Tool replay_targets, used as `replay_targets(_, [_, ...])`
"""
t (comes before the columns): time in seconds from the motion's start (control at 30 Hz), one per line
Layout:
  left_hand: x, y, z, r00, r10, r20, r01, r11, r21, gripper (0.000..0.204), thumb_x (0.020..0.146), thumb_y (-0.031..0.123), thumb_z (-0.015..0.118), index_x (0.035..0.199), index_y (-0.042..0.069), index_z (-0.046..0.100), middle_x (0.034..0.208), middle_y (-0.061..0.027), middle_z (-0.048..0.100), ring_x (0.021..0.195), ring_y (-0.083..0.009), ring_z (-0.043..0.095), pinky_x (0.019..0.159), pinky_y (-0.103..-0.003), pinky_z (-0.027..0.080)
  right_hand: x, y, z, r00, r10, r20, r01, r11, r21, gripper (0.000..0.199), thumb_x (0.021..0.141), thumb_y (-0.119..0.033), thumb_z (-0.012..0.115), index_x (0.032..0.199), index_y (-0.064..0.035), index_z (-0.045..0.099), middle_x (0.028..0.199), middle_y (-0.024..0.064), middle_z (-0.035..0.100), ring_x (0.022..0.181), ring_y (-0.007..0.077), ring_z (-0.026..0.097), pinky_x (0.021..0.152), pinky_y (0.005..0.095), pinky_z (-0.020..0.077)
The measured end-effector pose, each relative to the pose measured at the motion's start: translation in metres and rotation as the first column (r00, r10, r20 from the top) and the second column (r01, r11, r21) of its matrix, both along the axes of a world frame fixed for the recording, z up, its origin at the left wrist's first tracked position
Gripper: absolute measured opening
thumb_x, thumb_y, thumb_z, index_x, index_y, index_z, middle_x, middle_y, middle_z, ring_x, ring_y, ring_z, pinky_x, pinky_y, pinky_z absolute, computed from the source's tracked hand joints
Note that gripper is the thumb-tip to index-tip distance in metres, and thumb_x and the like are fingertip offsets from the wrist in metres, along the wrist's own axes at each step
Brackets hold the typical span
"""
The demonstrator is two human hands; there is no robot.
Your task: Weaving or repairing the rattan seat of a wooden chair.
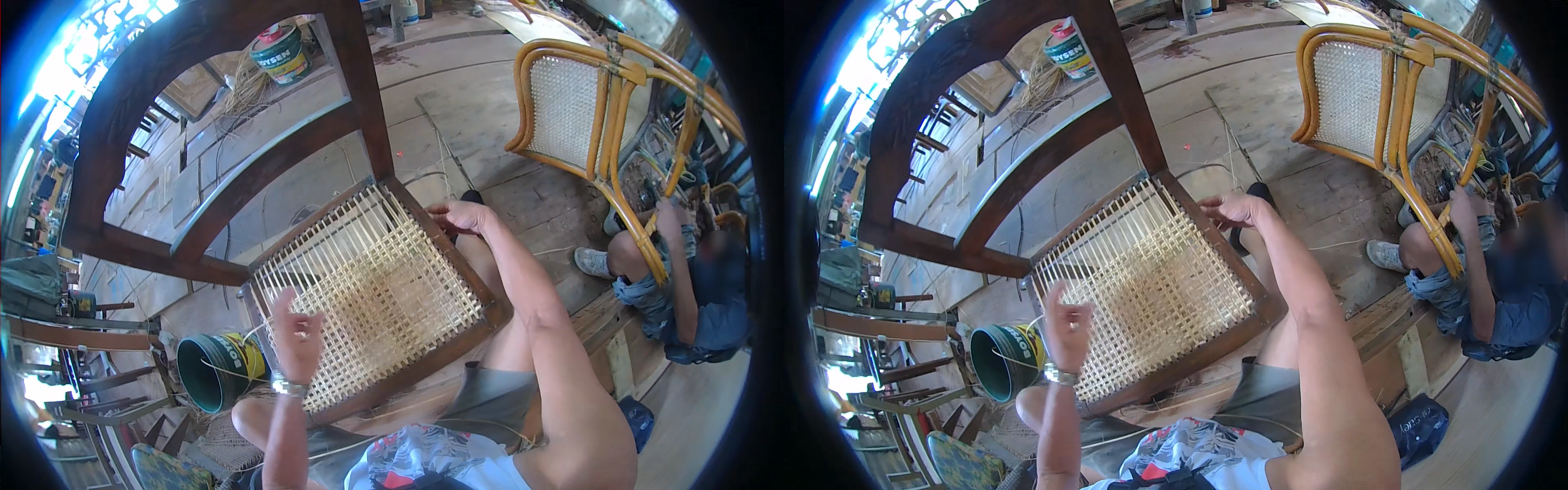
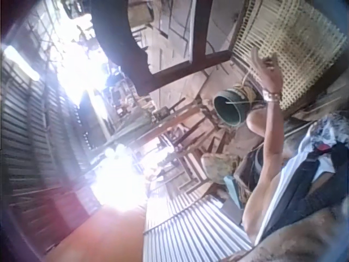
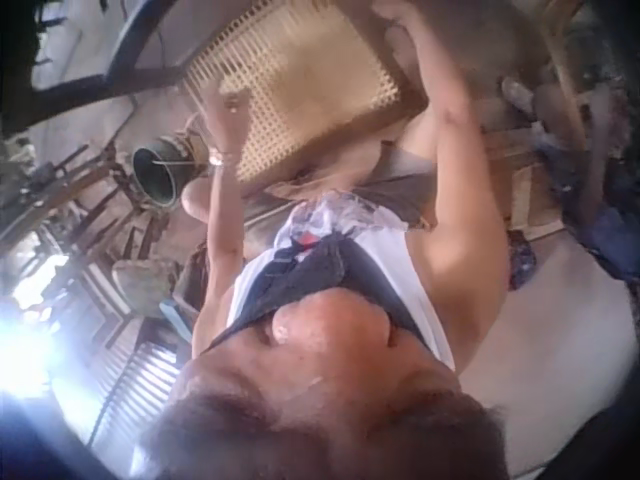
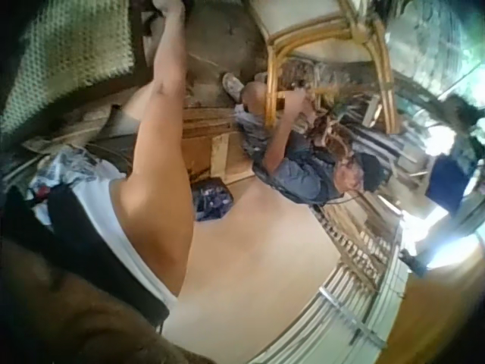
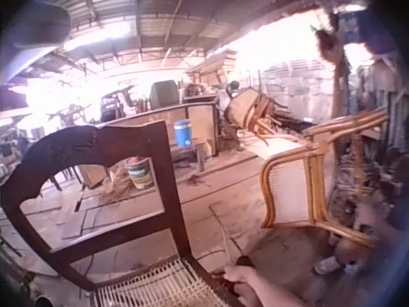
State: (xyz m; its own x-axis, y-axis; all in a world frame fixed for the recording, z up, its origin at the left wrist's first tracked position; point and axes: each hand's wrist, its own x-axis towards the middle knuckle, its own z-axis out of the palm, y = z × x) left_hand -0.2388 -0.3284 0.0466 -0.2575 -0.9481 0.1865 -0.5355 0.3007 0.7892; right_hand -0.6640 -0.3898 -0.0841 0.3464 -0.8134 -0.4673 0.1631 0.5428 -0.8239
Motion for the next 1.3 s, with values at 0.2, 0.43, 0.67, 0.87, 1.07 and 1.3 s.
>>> replay_targets(0.2, [-0.089,0.03,-0.005,0.948,-0.316,-0.038,0.317,0.947,0.056,0.055,0.082,0.0,0.072,0.133,0.003,0.05,0.14,-0.018,0.049,0.073,-0.0111,0.065,0.062,-0.024,0.053,-0.036,0.004,-0.008,0.921,0.065,-0.385,-0.076,0.997,-0.015,0.025,0.091,-0.03,0.072,0.099,-0.0064,0.071,0.086,-0.0012,0.069,0.075,0.0106,0.062,0.068,0.0285,0.0493])
replay_targets(0.43, [-0.045,0.06,-0.004,0.958,-0.285,-0.03,0.287,0.952,0.111,0.049,0.083,0.006,0.074,0.127,0.001,0.054,0.133,-0.018,0.054,0.065,-0.0127,0.062,0.059,-0.026,0.052,-0.009,0.036,0.08,0.272,-0.09,-0.958,-0.319,0.931,-0.178,0.027,0.086,-0.036,0.069,0.092,-0.0109,0.075,0.092,0.0137,0.072,0.093,0.0338,0.067,0.083,0.0428,0.0512])
replay_targets(0.67, [0.032,0.096,-0.001,0.993,-0.107,-0.048,0.116,0.952,0.283,0.041,0.086,0.009,0.071,0.125,0.002,0.057,0.116,-0.0133,0.061,0.066,-0.0123,0.06,0.057,-0.026,0.049,-0.076,0.219,0.283,0.111,-0.389,-0.914,-0.252,0.879,-0.405,0.019,0.081,-0.021,0.071,0.08,-0.0023,0.068,0.067,0.0145,0.059,0.059,0.0231,0.058,0.057,0.0368,0.0436])
replay_targets(0.87, [0.052,0.108,0.008,0.995,-0.077,-0.067,0.088,0.978,0.189,0.037,0.086,0.009,0.071,0.121,0.001,0.059,0.104,-0.012,0.062,0.063,-0.014,0.059,0.055,-0.027,0.047,-0.187,0.37,0.434,-0.492,-0.336,-0.803,-0.043,0.931,-0.363,0.018,0.086,-0.014,0.062,0.083,0.0042,0.061,0.074,0.0152,0.059,0.069,0.0254,0.059,0.067,0.0366,0.0467])
replay_targets(1.07, [0.029,0.098,0.04,0.986,-0.121,-0.117,0.135,0.984,0.121,0.042,0.085,0.011,0.073,0.122,0.001,0.057,0.119,-0.0167,0.061,0.073,-0.0218,0.064,0.06,-0.031,0.052,-0.142,0.368,0.493,-0.762,-0.425,-0.489,-0.065,0.801,-0.596,0.01,0.09,-0.008,0.057,0.091,0.0017,0.058,0.083,0.0181,0.06,0.079,0.0317,0.06,0.074,0.0395,0.0463])
replay_targets(1.3, [-0.083,0.106,0.127,0.725,-0.467,-0.506,0.562,0.826,0.042,0.073,0.087,0.024,0.071,0.147,0.008,0.033,0.09,-0.0175,0.065,0.066,-0.0239,0.062,0.059,-0.037,0.05,0.128,0.233,0.416,-0.288,-0.429,-0.856,-0.867,0.496,0.043,0.007,0.075,-0.015,0.06,0.074,-0.0088,0.062,0.077,0.0059,0.057,0.081,0.0242,0.056,0.074,0.0393,0.0402])
